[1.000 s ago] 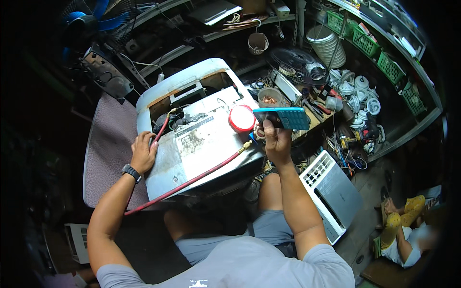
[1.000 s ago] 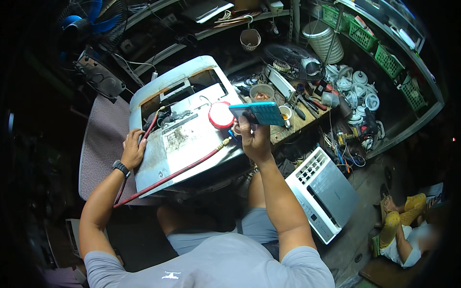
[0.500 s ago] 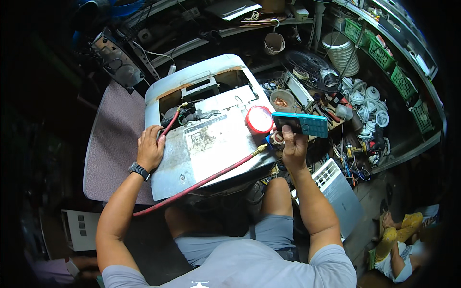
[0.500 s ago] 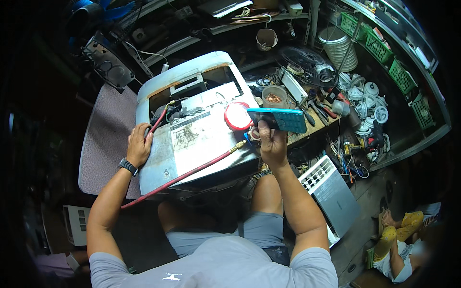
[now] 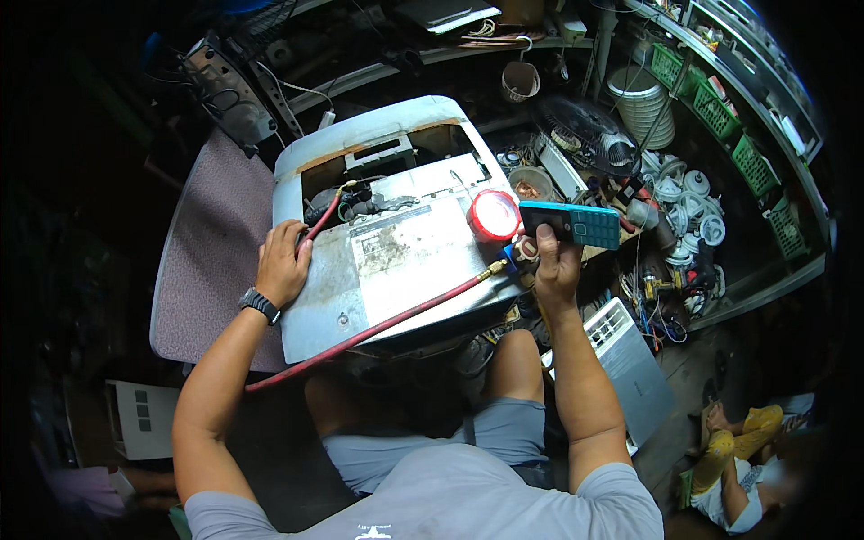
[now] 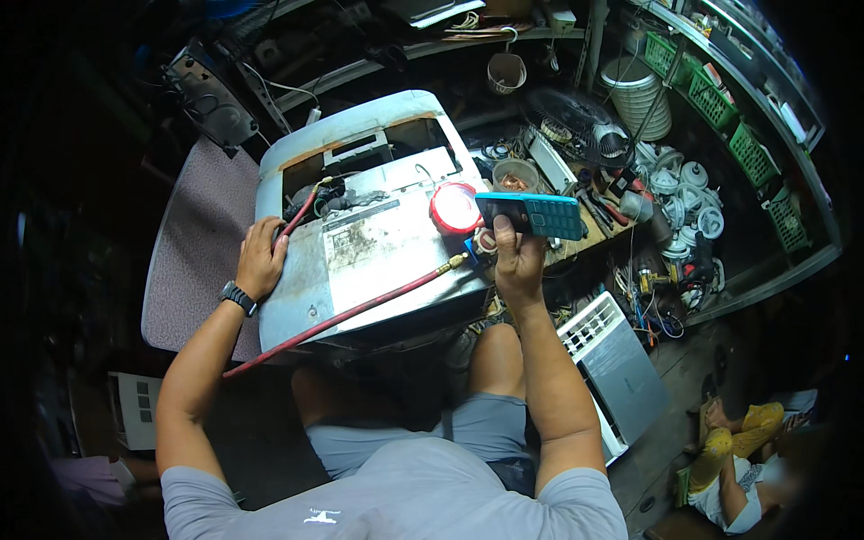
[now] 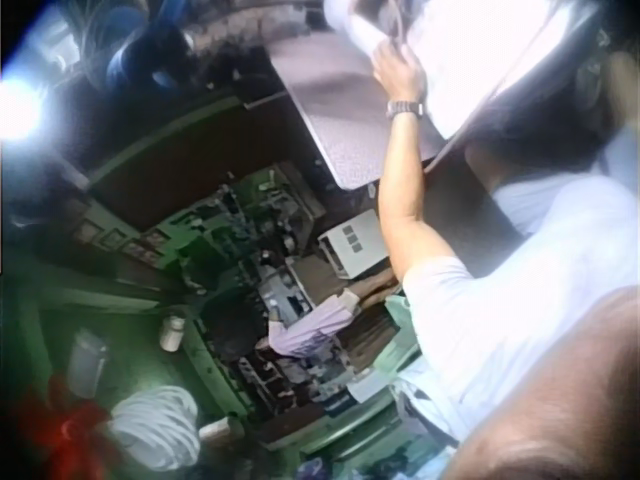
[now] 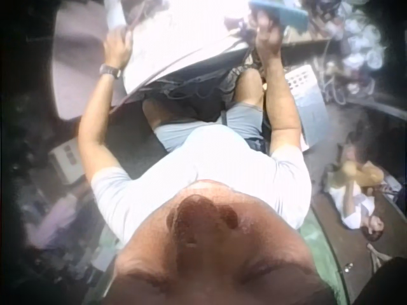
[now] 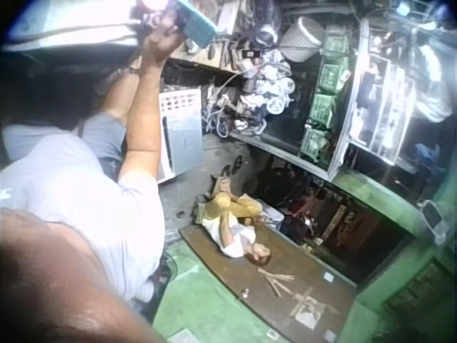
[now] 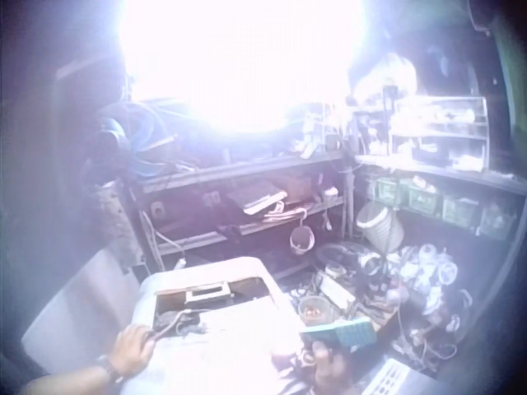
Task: The person uses a manifold gauge and a smartphone flashlight to check the internal components and pressure of an open air conditioning unit by hand.
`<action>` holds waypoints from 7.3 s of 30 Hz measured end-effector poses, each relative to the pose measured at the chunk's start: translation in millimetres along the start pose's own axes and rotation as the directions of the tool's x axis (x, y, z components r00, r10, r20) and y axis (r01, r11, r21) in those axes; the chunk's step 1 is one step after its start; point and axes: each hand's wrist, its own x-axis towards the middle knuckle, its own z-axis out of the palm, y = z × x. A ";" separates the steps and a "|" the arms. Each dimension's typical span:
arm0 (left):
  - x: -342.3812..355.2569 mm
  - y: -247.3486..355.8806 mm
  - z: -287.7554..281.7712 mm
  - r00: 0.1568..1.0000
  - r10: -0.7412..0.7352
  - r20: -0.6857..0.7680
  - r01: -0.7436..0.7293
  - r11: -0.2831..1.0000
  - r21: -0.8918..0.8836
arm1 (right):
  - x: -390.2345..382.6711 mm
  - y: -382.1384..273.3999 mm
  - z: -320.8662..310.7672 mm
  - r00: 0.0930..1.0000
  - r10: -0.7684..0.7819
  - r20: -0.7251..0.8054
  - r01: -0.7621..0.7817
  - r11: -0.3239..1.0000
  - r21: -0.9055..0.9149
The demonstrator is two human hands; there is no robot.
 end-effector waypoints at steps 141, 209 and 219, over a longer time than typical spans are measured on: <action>105.5 -29.1 13.9 0.936 0.098 0.338 -0.109 0.994 0.013 | 173.8 86.4 71.6 0.783 -0.209 0.586 0.329 0.938 -0.105; 87.6 -56.2 34.9 0.964 0.177 0.196 -0.189 0.981 0.041 | 31.8 12.1 4.1 0.982 0.187 -0.036 -0.184 0.980 0.080; 88.0 -63.3 41.2 0.967 0.180 0.179 -0.191 0.981 0.044 | 13.6 8.8 2.7 0.992 -0.028 -0.120 0.030 0.999 0.016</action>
